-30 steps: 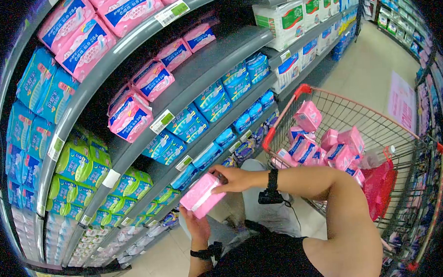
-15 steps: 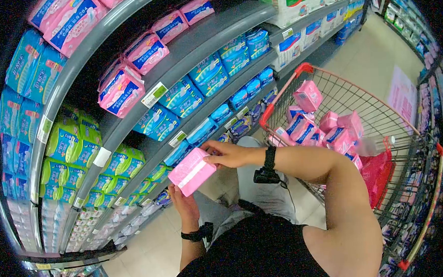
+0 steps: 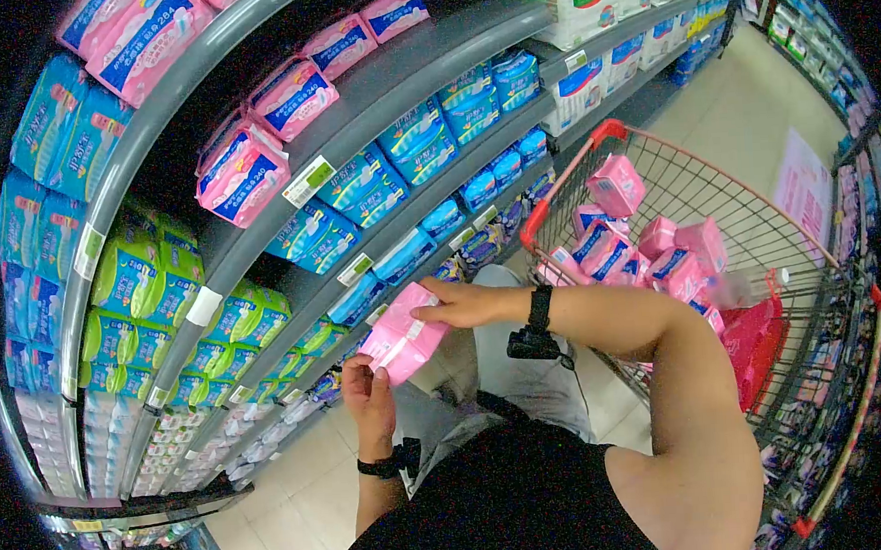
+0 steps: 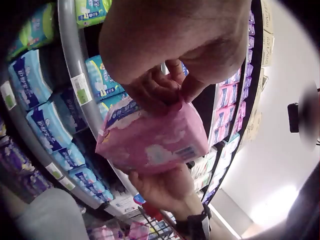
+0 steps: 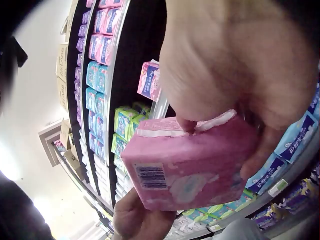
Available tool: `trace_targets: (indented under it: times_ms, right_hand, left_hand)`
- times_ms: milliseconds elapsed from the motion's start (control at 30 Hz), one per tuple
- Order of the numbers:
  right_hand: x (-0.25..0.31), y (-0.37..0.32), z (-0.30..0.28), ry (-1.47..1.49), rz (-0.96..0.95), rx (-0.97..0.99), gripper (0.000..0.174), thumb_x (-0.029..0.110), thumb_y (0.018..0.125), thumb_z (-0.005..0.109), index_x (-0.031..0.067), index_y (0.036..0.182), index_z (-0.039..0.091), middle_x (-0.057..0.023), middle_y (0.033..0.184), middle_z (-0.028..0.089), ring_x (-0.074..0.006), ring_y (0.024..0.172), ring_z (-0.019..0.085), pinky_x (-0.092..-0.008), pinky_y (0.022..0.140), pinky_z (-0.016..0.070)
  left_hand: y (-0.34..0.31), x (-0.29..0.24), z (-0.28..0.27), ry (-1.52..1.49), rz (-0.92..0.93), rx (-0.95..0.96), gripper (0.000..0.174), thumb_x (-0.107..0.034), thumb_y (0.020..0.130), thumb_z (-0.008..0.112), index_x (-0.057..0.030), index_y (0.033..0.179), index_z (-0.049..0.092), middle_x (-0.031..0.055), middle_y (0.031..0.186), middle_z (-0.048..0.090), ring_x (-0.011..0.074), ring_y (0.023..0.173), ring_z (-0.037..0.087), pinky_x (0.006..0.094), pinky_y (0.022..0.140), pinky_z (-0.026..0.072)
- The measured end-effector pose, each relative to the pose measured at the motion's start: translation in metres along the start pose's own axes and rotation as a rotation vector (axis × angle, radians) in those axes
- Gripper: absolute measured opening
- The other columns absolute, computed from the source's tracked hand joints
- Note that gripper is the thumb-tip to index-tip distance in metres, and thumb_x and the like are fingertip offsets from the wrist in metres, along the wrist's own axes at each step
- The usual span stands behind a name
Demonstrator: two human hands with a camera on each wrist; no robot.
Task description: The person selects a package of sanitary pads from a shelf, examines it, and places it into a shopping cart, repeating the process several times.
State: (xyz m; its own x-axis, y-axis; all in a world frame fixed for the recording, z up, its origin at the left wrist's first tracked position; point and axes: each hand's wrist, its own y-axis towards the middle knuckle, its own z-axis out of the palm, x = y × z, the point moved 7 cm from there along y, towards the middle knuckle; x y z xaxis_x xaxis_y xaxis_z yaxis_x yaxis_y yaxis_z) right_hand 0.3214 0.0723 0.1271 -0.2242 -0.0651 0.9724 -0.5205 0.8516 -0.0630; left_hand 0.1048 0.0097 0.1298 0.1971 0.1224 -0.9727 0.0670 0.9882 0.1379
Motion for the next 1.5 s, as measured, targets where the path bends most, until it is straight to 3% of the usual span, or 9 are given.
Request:
trace_targets:
  times_ms: [200,500,633,800,900,1100,1200,1333,1500]
  right_hand:
    - [-0.014,0.005,0.005,0.013,0.001,0.021,0.068,0.052,0.096,0.062,-0.0062,0.127,0.046,-0.0237,0.118,0.059,-0.0284,0.109,0.060,-0.0367,0.093,0.0470]
    - [-0.015,0.002,0.007,-0.090,0.013,0.039,0.129,0.058,0.074,0.083,-0.0074,0.152,0.004,-0.0330,0.140,0.044,-0.0374,0.130,0.049,-0.0369,0.111,0.0381]
    - [-0.011,0.001,0.008,-0.063,0.036,0.074,0.131,0.054,0.071,0.086,-0.0079,0.152,0.005,-0.0334,0.143,0.042,-0.0380,0.134,0.045,-0.0377,0.112,0.0370]
    - [-0.013,-0.002,0.012,-0.013,0.034,0.107,0.128,0.049,0.071,0.088,-0.0055,0.153,0.005,-0.0319,0.142,0.043,-0.0371,0.133,0.046,-0.0378,0.112,0.0372]
    - [-0.016,0.000,0.014,0.071,0.007,0.110,0.115,0.023,0.079,0.086,0.0047,0.155,0.002,-0.0212,0.142,0.044,-0.0272,0.128,0.049,-0.0391,0.108,0.0418]
    - [-0.009,0.003,0.014,0.173,-0.087,0.128,0.113,0.015,0.078,0.085,0.0108,0.156,0.003,-0.0178,0.148,0.036,-0.0257,0.135,0.042,-0.0408,0.112,0.0374]
    - [0.009,-0.004,0.010,0.142,-0.156,0.057,0.118,0.021,0.072,0.090,0.0066,0.156,0.007,-0.0196,0.149,0.035,-0.0274,0.139,0.038,-0.0400,0.115,0.0343]
    - [0.042,-0.012,0.008,-0.381,-0.371,-0.075,0.132,0.038,0.055,0.097,-0.0026,0.152,0.018,-0.0245,0.150,0.035,-0.0369,0.140,0.039,-0.0410,0.117,0.0326]
    - [0.052,-0.018,0.018,-0.383,-0.395,0.049,0.136,0.041,0.054,0.096,-0.0027,0.153,0.014,-0.0254,0.153,0.032,-0.0384,0.142,0.036,-0.0429,0.118,0.0313]
  left_hand:
    - [-0.001,-0.005,0.002,-0.025,-0.034,-0.025,0.028,-0.003,0.091,0.071,-0.0064,0.112,0.054,-0.0012,0.095,0.056,0.0072,0.082,0.050,0.0227,0.070,0.0397]
    - [0.000,-0.008,0.017,-0.081,-0.063,0.007,0.047,0.006,0.090,0.066,-0.0086,0.126,0.040,0.0061,0.102,0.064,0.0130,0.095,0.060,0.0264,0.083,0.0454]
    - [0.000,-0.007,0.017,-0.080,-0.054,0.081,0.047,0.002,0.091,0.067,-0.0088,0.128,0.040,0.0080,0.108,0.066,0.0151,0.100,0.061,0.0280,0.087,0.0455]
    - [0.000,-0.005,0.020,-0.099,-0.089,0.103,0.047,0.004,0.091,0.066,-0.0087,0.127,0.039,0.0053,0.099,0.064,0.0122,0.090,0.059,0.0256,0.079,0.0449]
    - [0.001,-0.004,0.020,-0.078,-0.074,0.086,0.045,0.004,0.091,0.066,-0.0086,0.126,0.040,0.0037,0.097,0.062,0.0107,0.088,0.057,0.0245,0.076,0.0441]
    - [0.006,0.004,0.008,0.067,-0.015,0.005,0.037,-0.003,0.091,0.067,-0.0094,0.121,0.046,0.0026,0.103,0.056,0.0108,0.095,0.055,0.0257,0.079,0.0453]
    - [0.008,0.022,0.002,-0.024,-0.157,-0.002,0.034,-0.013,0.094,0.065,-0.0092,0.122,0.046,0.0028,0.108,0.054,0.0122,0.101,0.055,0.0278,0.085,0.0466]
    - [0.000,0.037,0.008,-0.356,-0.400,0.003,0.039,-0.021,0.097,0.062,-0.0078,0.128,0.043,0.0045,0.123,0.053,0.0153,0.114,0.054,0.0332,0.099,0.0444]
    - [-0.003,0.035,0.014,-0.113,-0.295,0.052,0.064,-0.017,0.092,0.068,-0.0060,0.143,0.030,0.0097,0.139,0.045,0.0202,0.130,0.045,0.0386,0.111,0.0352]
